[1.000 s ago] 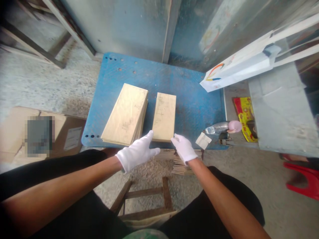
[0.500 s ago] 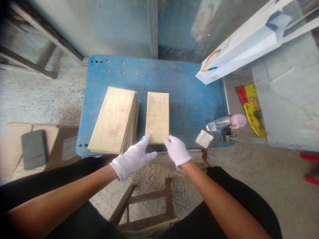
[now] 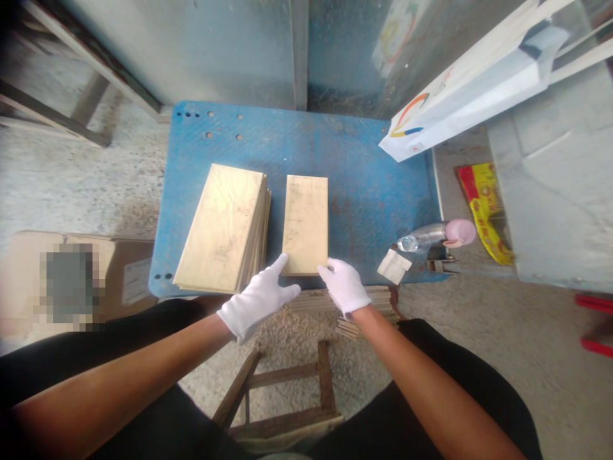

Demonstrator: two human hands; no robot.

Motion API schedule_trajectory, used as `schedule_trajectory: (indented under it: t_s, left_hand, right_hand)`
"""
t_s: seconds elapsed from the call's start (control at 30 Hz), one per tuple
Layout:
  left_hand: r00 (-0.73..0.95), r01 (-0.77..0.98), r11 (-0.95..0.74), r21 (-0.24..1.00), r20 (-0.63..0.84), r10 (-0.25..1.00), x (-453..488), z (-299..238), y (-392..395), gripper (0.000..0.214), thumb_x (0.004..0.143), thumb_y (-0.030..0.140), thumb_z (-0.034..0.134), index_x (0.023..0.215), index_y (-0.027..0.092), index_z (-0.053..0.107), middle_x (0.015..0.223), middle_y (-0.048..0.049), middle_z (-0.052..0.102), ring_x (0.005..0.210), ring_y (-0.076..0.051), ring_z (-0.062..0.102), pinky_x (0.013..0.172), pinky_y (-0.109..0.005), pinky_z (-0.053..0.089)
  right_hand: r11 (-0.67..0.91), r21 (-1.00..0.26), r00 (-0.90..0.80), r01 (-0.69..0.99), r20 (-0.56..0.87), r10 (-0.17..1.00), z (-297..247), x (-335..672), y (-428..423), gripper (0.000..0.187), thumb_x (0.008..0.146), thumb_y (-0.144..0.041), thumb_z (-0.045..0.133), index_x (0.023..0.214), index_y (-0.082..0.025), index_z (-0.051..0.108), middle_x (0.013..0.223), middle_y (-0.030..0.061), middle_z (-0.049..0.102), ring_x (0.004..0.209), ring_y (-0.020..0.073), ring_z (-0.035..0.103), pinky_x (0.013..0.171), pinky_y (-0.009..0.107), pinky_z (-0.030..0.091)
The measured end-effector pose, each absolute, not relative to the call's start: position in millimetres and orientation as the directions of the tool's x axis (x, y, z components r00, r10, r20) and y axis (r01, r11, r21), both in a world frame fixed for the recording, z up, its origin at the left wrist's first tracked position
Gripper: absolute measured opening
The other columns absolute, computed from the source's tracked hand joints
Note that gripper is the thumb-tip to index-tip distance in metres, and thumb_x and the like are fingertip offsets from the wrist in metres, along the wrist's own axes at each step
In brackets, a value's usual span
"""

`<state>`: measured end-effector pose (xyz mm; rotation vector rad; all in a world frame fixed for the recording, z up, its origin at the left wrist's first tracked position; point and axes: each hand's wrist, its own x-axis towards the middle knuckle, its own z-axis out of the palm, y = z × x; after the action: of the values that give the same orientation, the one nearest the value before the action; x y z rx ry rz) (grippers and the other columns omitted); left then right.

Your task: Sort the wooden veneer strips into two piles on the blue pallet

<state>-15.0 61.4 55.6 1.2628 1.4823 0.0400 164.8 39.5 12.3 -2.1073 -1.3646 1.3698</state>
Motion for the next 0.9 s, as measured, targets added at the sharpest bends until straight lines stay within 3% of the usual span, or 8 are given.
schedule_trajectory:
  t_s: [0.17,0.37,0.6,0.73,0.9]
  left_hand:
    - [0.152,0.583,0.568,0.581,-0.765,0.626,-12,64,62,0.088,0.069,0.022,0.069,0.145,0.005,0.029,0.133,-0.0164,0.054,0.117,-0.023,0.056,0.099,-0.024,0.042]
    - [0.171,0.585,0.573,0.573,-0.778,0.604,-10,67,60,0.084,0.073,0.022,0.066,0.146,0.004,0.028,0.132,-0.0186,0.054,0.116,-0.025,0.056,0.098,-0.029,0.043]
    - [0.174,0.559,0.596,0.576,-0.784,0.596,-11,68,60,0.089,0.069,0.023,0.068,0.146,0.004,0.028,0.131,-0.0186,0.055,0.115,-0.025,0.056,0.097,-0.029,0.043]
    - [0.217,0.48,0.633,0.608,-0.781,0.586,-11,58,52,0.091,0.066,0.024,0.07,0.145,0.006,0.029,0.131,-0.0183,0.054,0.118,-0.026,0.054,0.098,-0.03,0.042]
    - [0.317,0.288,0.693,0.661,-0.749,0.582,-8,39,35,0.083,0.06,0.021,0.074,0.136,0.015,0.043,0.124,-0.0116,0.06,0.113,-0.026,0.057,0.096,-0.029,0.043]
  right_hand:
    - [-0.586,-0.674,0.178,0.45,-0.576,0.798,14,166,39,0.031,0.079,-0.035,0.059,0.097,-0.013,0.07,0.102,0.0096,0.072,0.097,0.0214,0.065,0.088,0.03,0.046]
    - [-0.622,-0.624,0.248,0.473,-0.583,0.774,12,173,38,0.038,0.074,-0.048,0.061,0.084,-0.012,0.071,0.087,0.0091,0.072,0.084,0.0224,0.064,0.078,0.032,0.048]
    - [-0.692,-0.652,0.274,0.309,-0.636,0.721,0,173,34,0.045,0.069,-0.056,0.063,0.083,-0.013,0.067,0.074,0.0046,0.068,0.067,0.0167,0.061,0.063,0.028,0.048]
    - [-0.747,-0.621,0.32,0.237,-0.676,0.664,6,173,37,0.046,0.069,-0.06,0.063,0.074,-0.015,0.063,0.066,0.0029,0.063,0.06,0.0153,0.058,0.058,0.027,0.046]
    - [-0.668,-0.615,0.307,0.42,-0.596,0.742,17,179,45,0.055,0.073,-0.071,0.051,0.061,-0.018,0.054,0.058,-0.0002,0.054,0.057,0.0138,0.048,0.054,0.025,0.038]
